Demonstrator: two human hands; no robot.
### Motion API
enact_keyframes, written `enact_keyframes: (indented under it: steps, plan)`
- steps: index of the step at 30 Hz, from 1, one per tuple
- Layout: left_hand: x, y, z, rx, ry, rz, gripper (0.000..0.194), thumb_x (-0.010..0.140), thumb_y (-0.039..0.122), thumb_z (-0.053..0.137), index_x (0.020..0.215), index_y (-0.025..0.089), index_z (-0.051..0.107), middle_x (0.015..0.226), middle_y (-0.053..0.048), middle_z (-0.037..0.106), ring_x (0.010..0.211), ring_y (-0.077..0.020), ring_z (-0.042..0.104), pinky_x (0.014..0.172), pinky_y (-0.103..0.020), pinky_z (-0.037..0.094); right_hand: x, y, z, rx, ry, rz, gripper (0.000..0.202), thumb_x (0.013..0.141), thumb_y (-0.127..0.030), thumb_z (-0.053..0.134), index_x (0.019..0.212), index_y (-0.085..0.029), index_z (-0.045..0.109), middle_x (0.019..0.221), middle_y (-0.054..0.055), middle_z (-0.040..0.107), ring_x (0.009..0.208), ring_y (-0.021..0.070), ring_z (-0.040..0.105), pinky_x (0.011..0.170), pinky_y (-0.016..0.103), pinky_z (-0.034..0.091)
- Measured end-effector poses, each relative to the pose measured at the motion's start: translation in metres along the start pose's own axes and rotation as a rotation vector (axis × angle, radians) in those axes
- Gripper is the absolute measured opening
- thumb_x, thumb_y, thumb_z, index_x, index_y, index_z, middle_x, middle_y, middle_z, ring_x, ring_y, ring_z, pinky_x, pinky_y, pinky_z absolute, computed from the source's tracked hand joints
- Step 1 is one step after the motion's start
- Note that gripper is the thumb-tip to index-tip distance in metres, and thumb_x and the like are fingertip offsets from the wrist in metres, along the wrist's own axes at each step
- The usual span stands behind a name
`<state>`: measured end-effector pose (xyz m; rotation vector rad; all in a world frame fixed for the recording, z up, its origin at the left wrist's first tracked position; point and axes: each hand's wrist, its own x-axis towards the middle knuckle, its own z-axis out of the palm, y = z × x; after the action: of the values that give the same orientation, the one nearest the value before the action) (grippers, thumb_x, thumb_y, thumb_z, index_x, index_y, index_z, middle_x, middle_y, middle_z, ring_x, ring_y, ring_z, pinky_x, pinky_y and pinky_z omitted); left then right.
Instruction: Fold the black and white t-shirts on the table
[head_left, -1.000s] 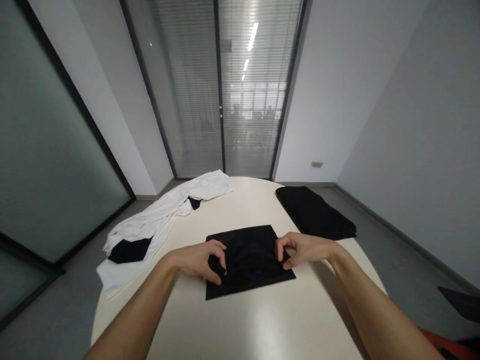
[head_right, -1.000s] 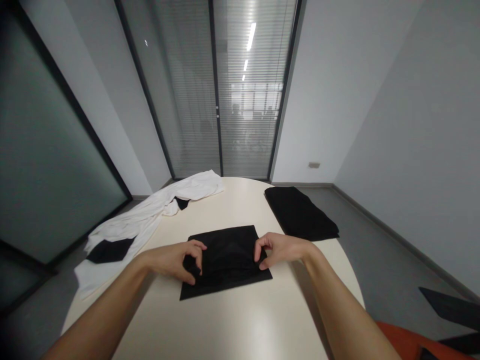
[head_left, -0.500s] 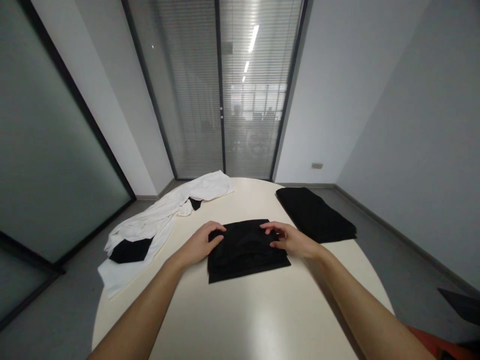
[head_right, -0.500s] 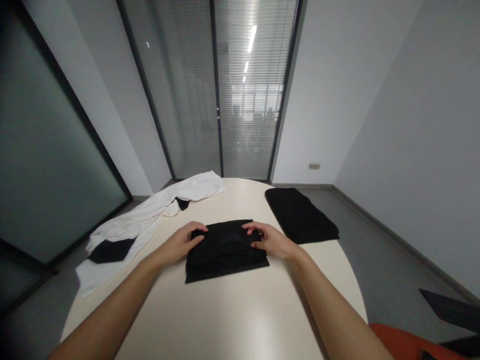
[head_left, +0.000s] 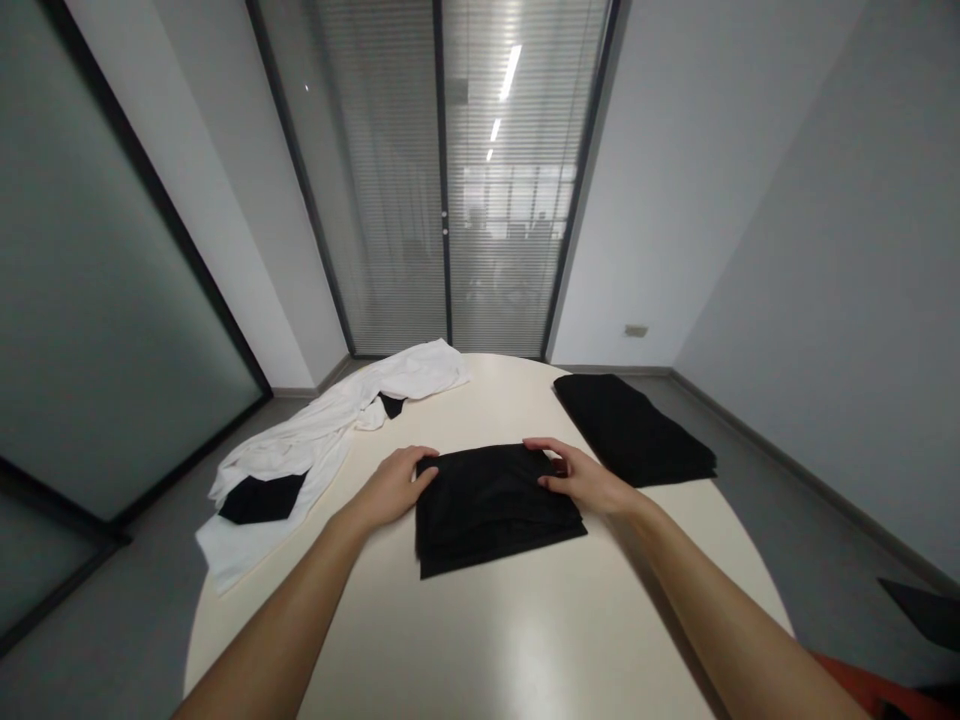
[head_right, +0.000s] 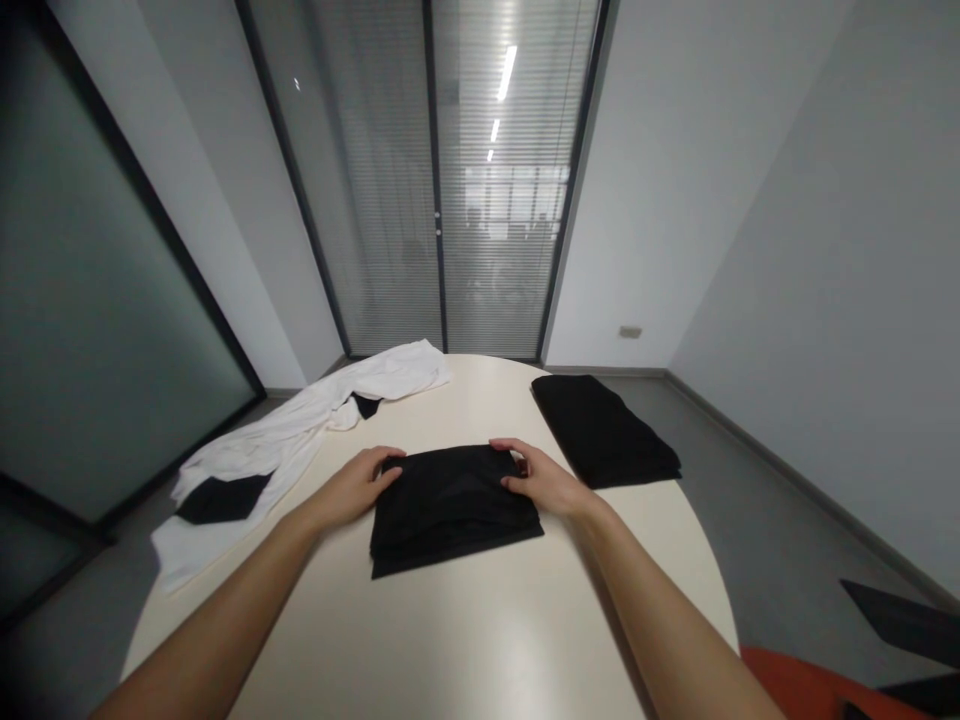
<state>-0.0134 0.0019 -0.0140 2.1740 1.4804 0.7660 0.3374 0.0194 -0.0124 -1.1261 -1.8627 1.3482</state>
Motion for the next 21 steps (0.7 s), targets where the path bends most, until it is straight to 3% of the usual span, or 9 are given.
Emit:
enact_keyframes:
  steps: [3,6,9,12,15,18,21]
  plan:
    - [0.0,0.004,-0.001,0.056,0.001,-0.01,0.034,0.094,0.039,0.054,0.119,0.019,0.067,0.117,-0.011,0.07,0.112,-0.0291,0.061,0.102,-0.044,0.045,-0.002,-0.005,0.001,-0.173,0.029,-0.043,0.061,0.08,-0.021,0.063,0.139,-0.021,0.051,0.117,0.009,0.065,0.096,0.0196,0.062,0.087,0.039,0.054]
    - [0.0,0.007,0.0,0.072,0.004,-0.012,0.033,0.092,0.037,0.057,0.119,0.019,0.066,0.117,-0.012,0.069,0.111,-0.0293,0.061,0.101,-0.043,0.045,-0.004,-0.016,0.007,-0.569,0.142,-0.24,0.052,0.074,-0.014,0.064,0.125,-0.022,0.064,0.132,0.011,0.059,0.119,0.0275,0.052,0.106,0.051,0.042]
    - [0.001,0.006,0.002,0.05,0.015,-0.01,0.031,0.091,0.035,0.058,0.117,0.018,0.066,0.116,-0.012,0.069,0.109,-0.0282,0.062,0.1,-0.042,0.046,-0.009,-0.037,0.024,-0.836,0.151,-0.409,0.048,0.076,-0.011,0.063,0.122,-0.024,0.068,0.136,0.01,0.058,0.129,0.0315,0.043,0.11,0.057,0.034]
    - [0.002,0.006,0.003,0.03,0.03,-0.02,0.03,0.091,0.034,0.058,0.115,0.018,0.067,0.115,-0.012,0.069,0.108,-0.0277,0.063,0.099,-0.04,0.046,-0.014,-0.058,0.048,-0.834,-0.024,-0.537,0.04,0.083,-0.021,0.065,0.123,-0.025,0.068,0.132,0.008,0.061,0.124,0.0281,0.048,0.107,0.049,0.039]
    - [0.002,0.007,0.003,0.022,0.033,-0.034,0.029,0.09,0.034,0.058,0.114,0.019,0.067,0.116,-0.011,0.07,0.108,-0.0276,0.064,0.098,-0.039,0.047,-0.017,-0.066,0.068,-0.821,-0.145,-0.559,0.042,0.08,-0.035,0.074,0.12,-0.025,0.069,0.125,0.007,0.063,0.116,0.0257,0.054,0.103,0.043,0.042]
    - [0.001,0.008,0.002,0.017,0.027,-0.042,0.031,0.09,0.036,0.057,0.114,0.018,0.067,0.115,-0.011,0.071,0.105,-0.0274,0.065,0.096,-0.039,0.048,-0.016,-0.061,0.076,-0.846,-0.158,-0.546,0.043,0.081,-0.035,0.075,0.122,-0.024,0.068,0.12,0.007,0.065,0.11,0.0234,0.058,0.099,0.039,0.045]
    - [0.002,0.003,0.0,-0.037,0.009,-0.059,0.033,0.094,0.036,0.049,0.115,0.019,0.068,0.114,-0.01,0.072,0.104,-0.0263,0.066,0.096,-0.039,0.048,-0.012,-0.054,0.077,-0.863,-0.156,-0.587,0.03,0.086,-0.03,0.069,0.114,-0.023,0.071,0.113,0.007,0.068,0.102,0.0206,0.061,0.092,0.035,0.048]
